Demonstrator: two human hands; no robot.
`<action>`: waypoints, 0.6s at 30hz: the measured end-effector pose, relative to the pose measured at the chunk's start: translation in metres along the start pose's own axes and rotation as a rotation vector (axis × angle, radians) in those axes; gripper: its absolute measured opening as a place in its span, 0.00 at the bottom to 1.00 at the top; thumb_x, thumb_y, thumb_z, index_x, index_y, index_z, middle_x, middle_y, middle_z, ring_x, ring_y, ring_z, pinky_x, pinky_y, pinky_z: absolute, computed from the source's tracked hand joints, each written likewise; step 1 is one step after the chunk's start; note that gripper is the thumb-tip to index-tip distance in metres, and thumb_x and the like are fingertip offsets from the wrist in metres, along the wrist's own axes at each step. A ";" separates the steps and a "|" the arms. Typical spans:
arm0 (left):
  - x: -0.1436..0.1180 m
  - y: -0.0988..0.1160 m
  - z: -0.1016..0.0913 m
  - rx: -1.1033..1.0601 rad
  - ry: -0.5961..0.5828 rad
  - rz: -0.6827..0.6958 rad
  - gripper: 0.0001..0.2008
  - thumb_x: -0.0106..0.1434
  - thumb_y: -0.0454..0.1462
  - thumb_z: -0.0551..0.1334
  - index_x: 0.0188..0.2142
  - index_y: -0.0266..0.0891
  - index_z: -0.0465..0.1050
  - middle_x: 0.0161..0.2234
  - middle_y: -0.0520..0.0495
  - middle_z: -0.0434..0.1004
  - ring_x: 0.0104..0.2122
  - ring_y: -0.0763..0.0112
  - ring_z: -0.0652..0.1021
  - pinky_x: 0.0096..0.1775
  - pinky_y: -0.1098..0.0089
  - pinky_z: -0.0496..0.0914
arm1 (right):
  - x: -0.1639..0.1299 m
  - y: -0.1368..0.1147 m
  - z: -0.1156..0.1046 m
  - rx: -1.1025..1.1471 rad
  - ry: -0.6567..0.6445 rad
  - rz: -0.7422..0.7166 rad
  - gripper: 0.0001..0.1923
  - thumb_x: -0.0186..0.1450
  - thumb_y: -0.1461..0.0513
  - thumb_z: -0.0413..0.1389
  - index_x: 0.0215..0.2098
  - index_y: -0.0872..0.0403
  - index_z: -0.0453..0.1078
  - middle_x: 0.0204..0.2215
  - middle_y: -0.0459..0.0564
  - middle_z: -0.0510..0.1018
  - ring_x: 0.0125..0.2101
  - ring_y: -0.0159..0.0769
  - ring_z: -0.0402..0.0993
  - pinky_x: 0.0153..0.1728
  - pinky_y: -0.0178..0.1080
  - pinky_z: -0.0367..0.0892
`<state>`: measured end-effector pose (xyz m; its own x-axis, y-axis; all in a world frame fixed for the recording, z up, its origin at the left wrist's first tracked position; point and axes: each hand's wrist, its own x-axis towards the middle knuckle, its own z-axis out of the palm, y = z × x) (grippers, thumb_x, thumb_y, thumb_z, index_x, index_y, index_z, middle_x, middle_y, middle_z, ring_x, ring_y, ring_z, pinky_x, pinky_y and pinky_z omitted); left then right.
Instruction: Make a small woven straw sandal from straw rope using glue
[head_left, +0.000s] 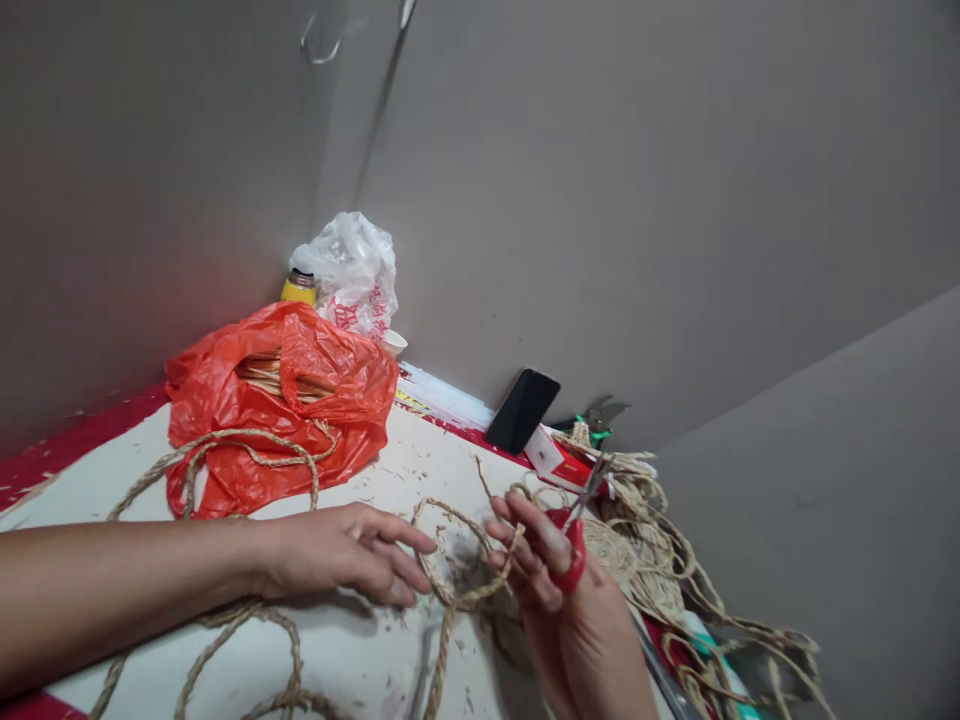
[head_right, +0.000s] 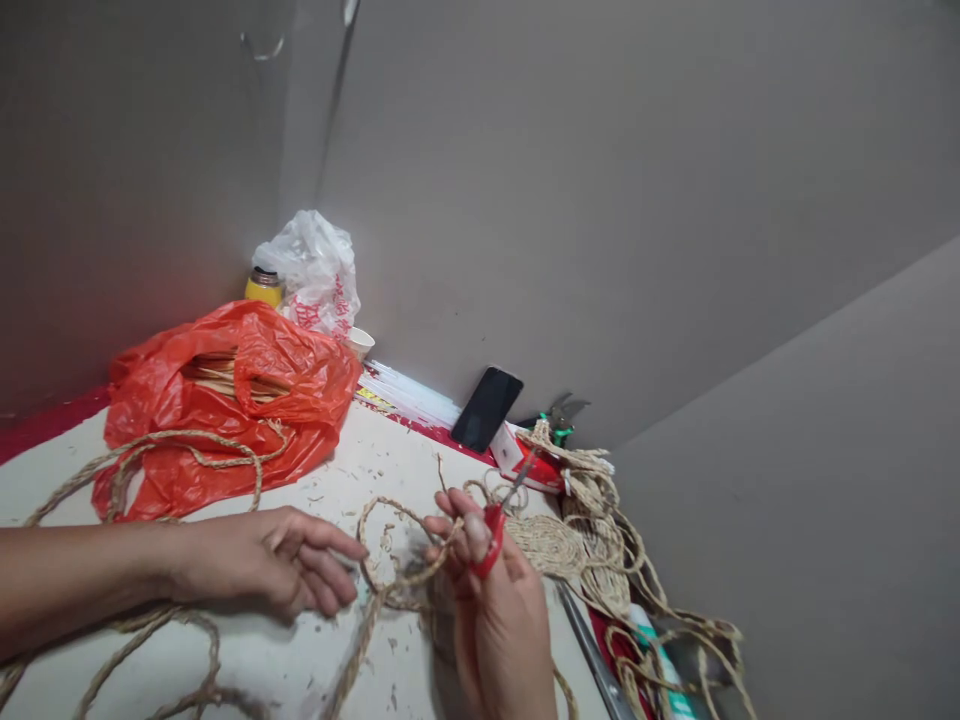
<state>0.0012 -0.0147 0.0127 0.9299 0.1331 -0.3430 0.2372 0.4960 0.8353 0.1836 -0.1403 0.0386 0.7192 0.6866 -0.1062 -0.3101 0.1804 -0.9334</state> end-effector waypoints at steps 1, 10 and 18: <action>0.000 0.003 0.002 -0.035 0.015 0.011 0.26 0.45 0.29 0.66 0.47 0.40 0.72 0.40 0.46 0.79 0.36 0.73 0.77 0.40 0.72 0.67 | -0.007 0.001 0.005 0.004 -0.020 0.044 0.21 0.50 0.54 0.68 0.40 0.55 0.76 0.41 0.54 0.79 0.33 0.34 0.77 0.29 0.30 0.74; -0.006 -0.007 0.022 -0.061 -0.200 0.071 0.23 0.48 0.45 0.71 0.41 0.37 0.72 0.25 0.49 0.78 0.27 0.74 0.76 0.38 0.71 0.68 | -0.040 0.003 0.031 0.110 -0.138 0.173 0.20 0.52 0.55 0.66 0.42 0.54 0.76 0.42 0.53 0.79 0.35 0.36 0.76 0.35 0.35 0.74; -0.005 -0.004 0.018 -0.051 -0.230 -0.049 0.14 0.56 0.42 0.65 0.38 0.34 0.75 0.18 0.53 0.71 0.14 0.79 0.69 0.21 0.76 0.64 | -0.027 -0.010 0.026 0.299 -0.022 0.101 0.18 0.50 0.56 0.67 0.36 0.58 0.76 0.24 0.41 0.69 0.16 0.18 0.55 0.13 0.21 0.56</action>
<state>0.0006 -0.0331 0.0189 0.9586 -0.0885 -0.2706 0.2744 0.5409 0.7951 0.1510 -0.1426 0.0593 0.6627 0.7262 -0.1829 -0.5508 0.3072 -0.7761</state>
